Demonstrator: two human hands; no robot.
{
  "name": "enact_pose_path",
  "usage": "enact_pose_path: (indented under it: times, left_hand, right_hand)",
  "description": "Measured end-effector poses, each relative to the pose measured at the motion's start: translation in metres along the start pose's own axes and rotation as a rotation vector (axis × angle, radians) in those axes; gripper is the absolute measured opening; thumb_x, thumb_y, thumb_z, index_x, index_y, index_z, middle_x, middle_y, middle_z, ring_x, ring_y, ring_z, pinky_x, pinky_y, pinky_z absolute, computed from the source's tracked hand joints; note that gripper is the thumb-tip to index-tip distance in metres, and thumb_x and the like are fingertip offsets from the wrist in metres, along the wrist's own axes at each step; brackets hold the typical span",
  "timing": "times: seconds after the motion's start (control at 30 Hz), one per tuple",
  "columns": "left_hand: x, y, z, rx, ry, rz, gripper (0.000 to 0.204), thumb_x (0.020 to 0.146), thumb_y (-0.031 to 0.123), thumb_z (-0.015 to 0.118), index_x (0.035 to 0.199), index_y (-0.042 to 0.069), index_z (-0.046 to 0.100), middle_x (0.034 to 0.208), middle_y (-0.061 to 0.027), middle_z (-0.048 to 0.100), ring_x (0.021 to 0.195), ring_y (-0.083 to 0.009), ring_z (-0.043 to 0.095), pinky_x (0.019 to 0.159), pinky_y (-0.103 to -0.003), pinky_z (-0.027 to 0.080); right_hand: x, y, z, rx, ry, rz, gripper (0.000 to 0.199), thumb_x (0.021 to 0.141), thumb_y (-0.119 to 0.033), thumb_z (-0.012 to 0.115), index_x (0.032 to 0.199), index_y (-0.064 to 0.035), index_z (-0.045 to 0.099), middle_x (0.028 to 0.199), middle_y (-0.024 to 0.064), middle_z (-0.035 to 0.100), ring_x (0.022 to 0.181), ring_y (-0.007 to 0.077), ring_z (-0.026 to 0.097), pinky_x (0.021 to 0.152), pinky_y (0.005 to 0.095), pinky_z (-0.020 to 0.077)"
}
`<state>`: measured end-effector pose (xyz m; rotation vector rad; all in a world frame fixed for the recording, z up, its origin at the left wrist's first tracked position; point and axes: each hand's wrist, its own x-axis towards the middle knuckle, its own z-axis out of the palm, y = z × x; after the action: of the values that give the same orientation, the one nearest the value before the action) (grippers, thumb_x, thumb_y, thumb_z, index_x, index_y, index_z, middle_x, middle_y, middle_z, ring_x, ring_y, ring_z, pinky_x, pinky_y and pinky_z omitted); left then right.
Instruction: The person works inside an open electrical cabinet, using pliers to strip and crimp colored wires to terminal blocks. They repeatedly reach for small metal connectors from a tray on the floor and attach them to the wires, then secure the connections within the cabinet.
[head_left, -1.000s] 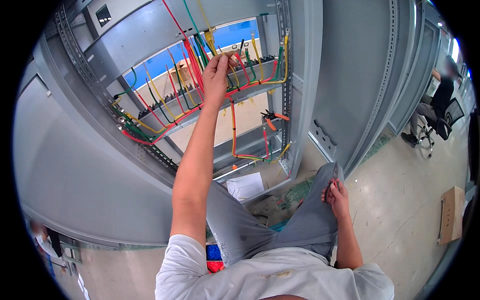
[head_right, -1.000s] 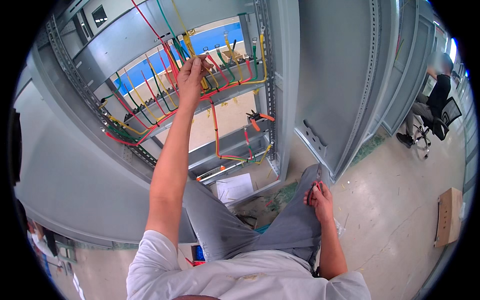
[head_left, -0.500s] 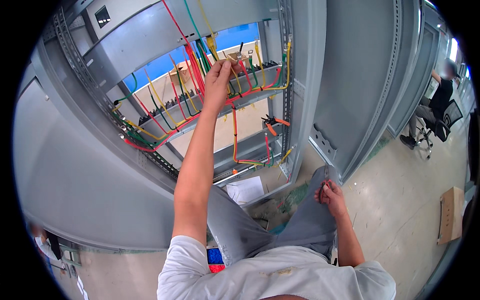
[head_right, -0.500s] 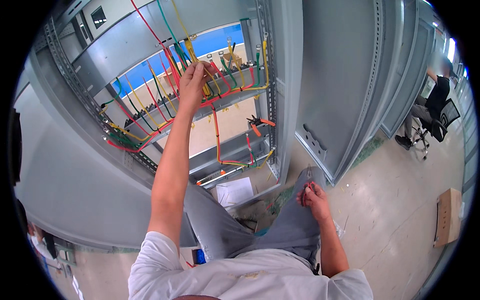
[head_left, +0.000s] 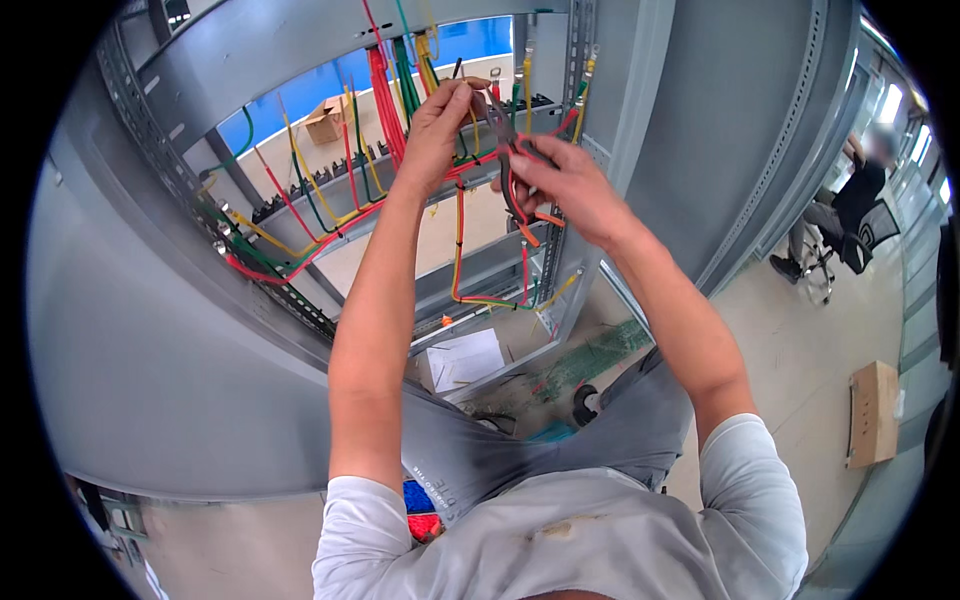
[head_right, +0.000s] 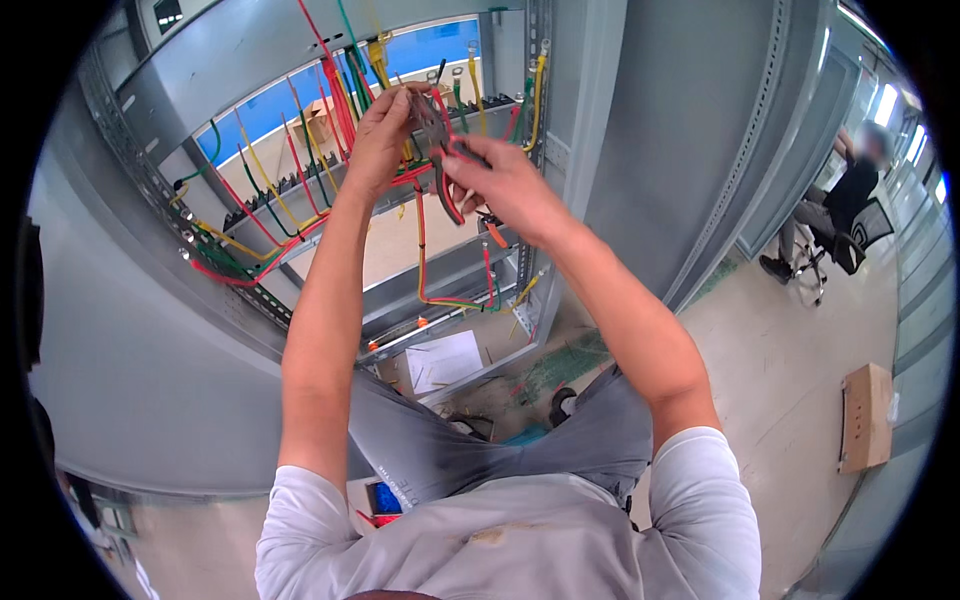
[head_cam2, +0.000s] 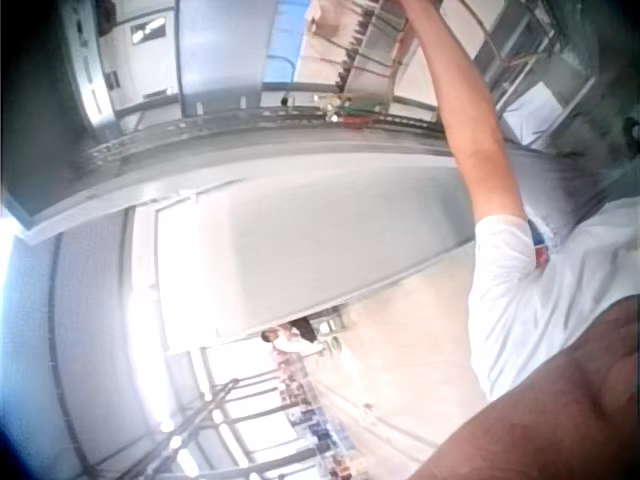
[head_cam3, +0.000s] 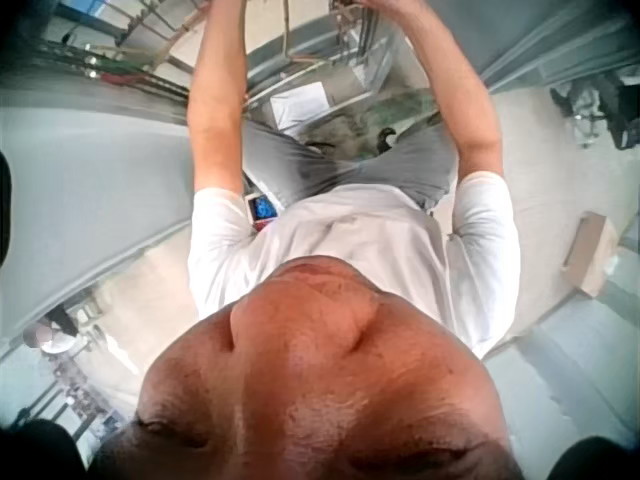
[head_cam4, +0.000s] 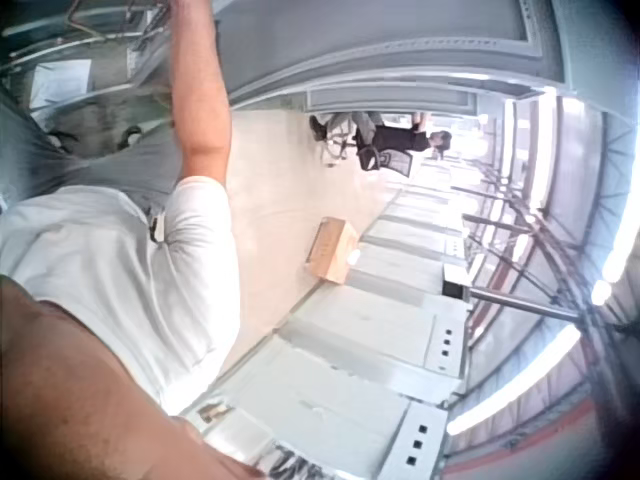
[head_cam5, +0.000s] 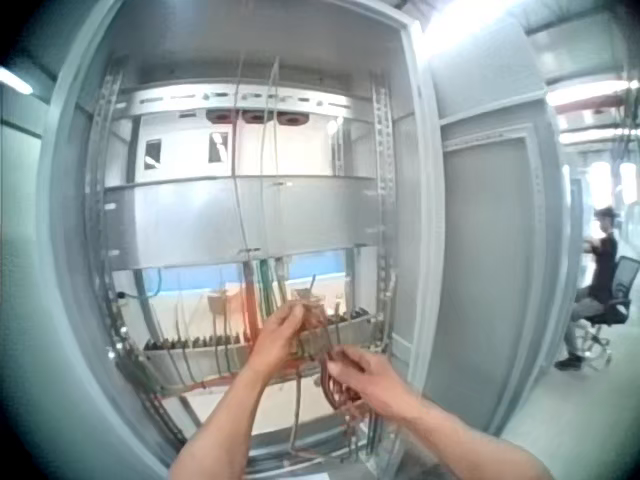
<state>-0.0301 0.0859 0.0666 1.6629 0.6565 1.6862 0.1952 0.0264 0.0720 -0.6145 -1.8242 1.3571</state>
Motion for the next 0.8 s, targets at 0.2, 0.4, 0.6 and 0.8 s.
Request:
enact_pose_path:
  times: [0.2,0.4,0.6,0.8]
  left_hand:
    - [-0.009,-0.001,0.008,-0.024,0.053,-0.039,0.037,0.109,0.03,0.052,0.132,0.004,0.063,0.118,-0.0034,0.067,0.108,-0.0139,0.061,0.103,-0.034,0.046]
    - [-0.01,0.009,0.012,-0.037,0.08,-0.083,0.035,0.108,0.03,0.052,0.13,0.004,0.064,0.114,-0.0034,0.068,0.105,-0.0145,0.062,0.097,-0.033,0.047]
    - [-0.007,0.016,0.02,-0.048,0.121,-0.093,0.037,0.108,0.032,0.055,0.129,0.004,0.064,0.113,-0.0036,0.067,0.103,-0.0146,0.062,0.094,-0.032,0.048]
    - [-0.011,0.006,0.019,-0.037,0.134,-0.067,0.039,0.108,0.034,0.054,0.128,0.003,0.065,0.113,-0.0045,0.069,0.104,-0.015,0.063,0.096,-0.033,0.049]
  right_hand:
    - [0.022,-0.006,0.006,0.054,0.02,0.021,0.038,0.105,-0.026,0.058,0.132,0.0005,0.056,0.105,0.0119,0.071,0.094,0.0207,0.074,0.083,0.0315,0.0601]
    - [0.017,-0.011,0.012,0.186,0.02,0.056,0.04,0.105,-0.028,0.059,0.131,0.0022,0.055,0.103,0.014,0.07,0.088,0.0237,0.075,0.078,0.0348,0.0649]
    - [0.017,-0.016,0.004,0.223,-0.021,0.065,0.041,0.105,-0.03,0.06,0.131,0.0013,0.055,0.103,0.0144,0.071,0.088,0.0224,0.074,0.075,0.035,0.0639]
    - [0.023,-0.012,-0.007,0.351,-0.115,0.118,0.033,0.106,-0.026,0.057,0.126,0.0002,0.058,0.103,0.0172,0.07,0.091,0.0253,0.073,0.078,0.0405,0.0623]
